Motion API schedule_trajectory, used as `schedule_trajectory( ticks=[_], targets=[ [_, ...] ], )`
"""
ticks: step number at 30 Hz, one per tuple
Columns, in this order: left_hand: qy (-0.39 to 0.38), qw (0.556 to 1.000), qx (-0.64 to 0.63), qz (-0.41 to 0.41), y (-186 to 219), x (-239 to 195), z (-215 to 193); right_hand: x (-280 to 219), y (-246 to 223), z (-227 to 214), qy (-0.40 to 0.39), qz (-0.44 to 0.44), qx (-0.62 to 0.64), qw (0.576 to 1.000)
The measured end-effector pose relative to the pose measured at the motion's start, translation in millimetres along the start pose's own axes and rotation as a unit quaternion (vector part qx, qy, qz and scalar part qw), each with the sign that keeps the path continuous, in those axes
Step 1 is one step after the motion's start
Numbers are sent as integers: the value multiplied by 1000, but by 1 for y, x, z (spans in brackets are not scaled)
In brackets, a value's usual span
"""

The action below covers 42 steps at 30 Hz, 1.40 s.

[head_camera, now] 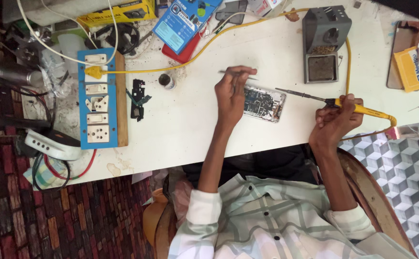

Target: The person uses a soldering iron and tweezers to work on a small circuit board placed on a white workbench. They repeatedly heat and adjust components on the board while holding it steady with the other hand.

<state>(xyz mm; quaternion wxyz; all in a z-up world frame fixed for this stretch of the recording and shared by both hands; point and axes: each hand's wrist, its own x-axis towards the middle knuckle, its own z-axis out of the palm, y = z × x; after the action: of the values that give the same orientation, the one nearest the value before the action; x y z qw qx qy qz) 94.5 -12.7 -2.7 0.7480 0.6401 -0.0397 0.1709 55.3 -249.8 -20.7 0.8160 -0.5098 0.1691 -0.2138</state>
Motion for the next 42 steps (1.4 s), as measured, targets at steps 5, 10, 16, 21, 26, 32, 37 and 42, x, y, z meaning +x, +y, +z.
schedule_trajectory(
  ticks=[5, 10, 16, 21, 26, 32, 37, 42],
  targets=[
    [7, 993, 110, -46, 1, 17, 6, 0, -2, 3, -3, 2, 28, 1000],
    [159, 980, 116, 4, 4, -4, -1, -5, -5, 6, -56, 13, -8, 998],
    [310, 950, 34, -20, 13, -23, -6, -6, -8, 21, -91, 27, -90, 991],
    [240, 970, 5, -29, 16, -16, -11, -11, -12, 25, -132, 14, -130, 983],
    [171, 984, -36, -35, 15, -21, -15, -13, -12, 30, -131, 1, -146, 981],
    [143, 986, -81, -37, 15, -40, -30, -14, -16, 29, -127, 15, -168, 977],
    [162, 983, -50, -63, 14, -43, -31, -13, -15, 30, -125, 12, -157, 980],
    [81, 993, -80, -38, 20, -54, -27, -12, -13, 28, -121, 10, -152, 981]
  ],
)
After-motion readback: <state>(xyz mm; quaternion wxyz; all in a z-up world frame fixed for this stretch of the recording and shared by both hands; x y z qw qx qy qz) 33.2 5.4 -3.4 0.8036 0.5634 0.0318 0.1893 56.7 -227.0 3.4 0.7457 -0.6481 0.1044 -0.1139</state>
